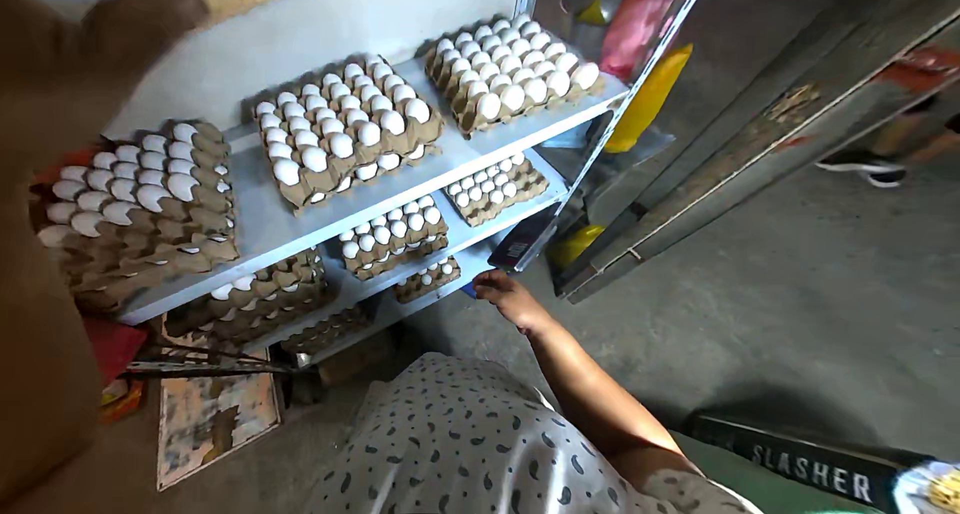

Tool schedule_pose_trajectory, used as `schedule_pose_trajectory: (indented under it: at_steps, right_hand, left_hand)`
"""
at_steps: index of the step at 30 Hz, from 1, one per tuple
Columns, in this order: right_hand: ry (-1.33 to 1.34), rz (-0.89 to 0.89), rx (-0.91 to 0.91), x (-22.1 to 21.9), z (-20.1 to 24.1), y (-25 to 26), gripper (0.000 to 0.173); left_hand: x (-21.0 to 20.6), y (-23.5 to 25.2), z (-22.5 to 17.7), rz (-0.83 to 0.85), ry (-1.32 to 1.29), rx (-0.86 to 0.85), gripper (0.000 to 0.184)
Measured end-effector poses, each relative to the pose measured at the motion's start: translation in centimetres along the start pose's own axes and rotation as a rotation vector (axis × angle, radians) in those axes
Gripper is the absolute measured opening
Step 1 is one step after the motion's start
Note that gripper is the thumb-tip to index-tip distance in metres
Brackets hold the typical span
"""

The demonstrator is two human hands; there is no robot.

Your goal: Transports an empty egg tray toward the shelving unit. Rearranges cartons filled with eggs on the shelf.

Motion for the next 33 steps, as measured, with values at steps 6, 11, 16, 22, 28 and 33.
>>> schedule_pose_trajectory:
  at_steps: [6,11,16,22,28,33]
  right_hand:
    - [0.032,0.047,-0.076,-2.1,-1.1,0.6,0.035]
    - [-0.027,0.062,-0.129,-1.1,-2.8,0.8,0.036]
    - [-0.061,-0.004,-0.140,3.0,-2.1,2.1,0.032]
    - [-0.061,0.087,-0.198,7.7,-2.3,11.3,0.054]
    - [-0.064,0.258,-0.292,7.4,-3.9,20.4,0.060]
    - [-0.033,0.256,-0.348,6.7,-7.6,24.5,0.065]
  left_hand:
    - [-2.7,-8.3,-3.8,0.090,0.130,-0.131,0.056]
    - [-4.6,-10.6,-1.1,-0.074,0.059,-0.232,0.045]
    - [-13.0,-7.3,-4.5,0.365,-0.238,-0.089,0.033]
    - [-35.5,-13.0,0.3,1.145,-0.451,0.486,0.036]
    - [-48.0,-22.0,8.6,0.127,-1.028,1.368,0.060]
    - [-56.0,-22.1,7.1,-0.308,-1.285,1.435,0.070]
Point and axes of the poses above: each hand's wrist, its own y-axis towards the middle knuckle, its own x-axis out of the back of the hand, z = x × y, the point moved 9 cm from there along y, towards the middle knuckle, and after that the axes turned 13 degrees about z, right-handed, at the moved point
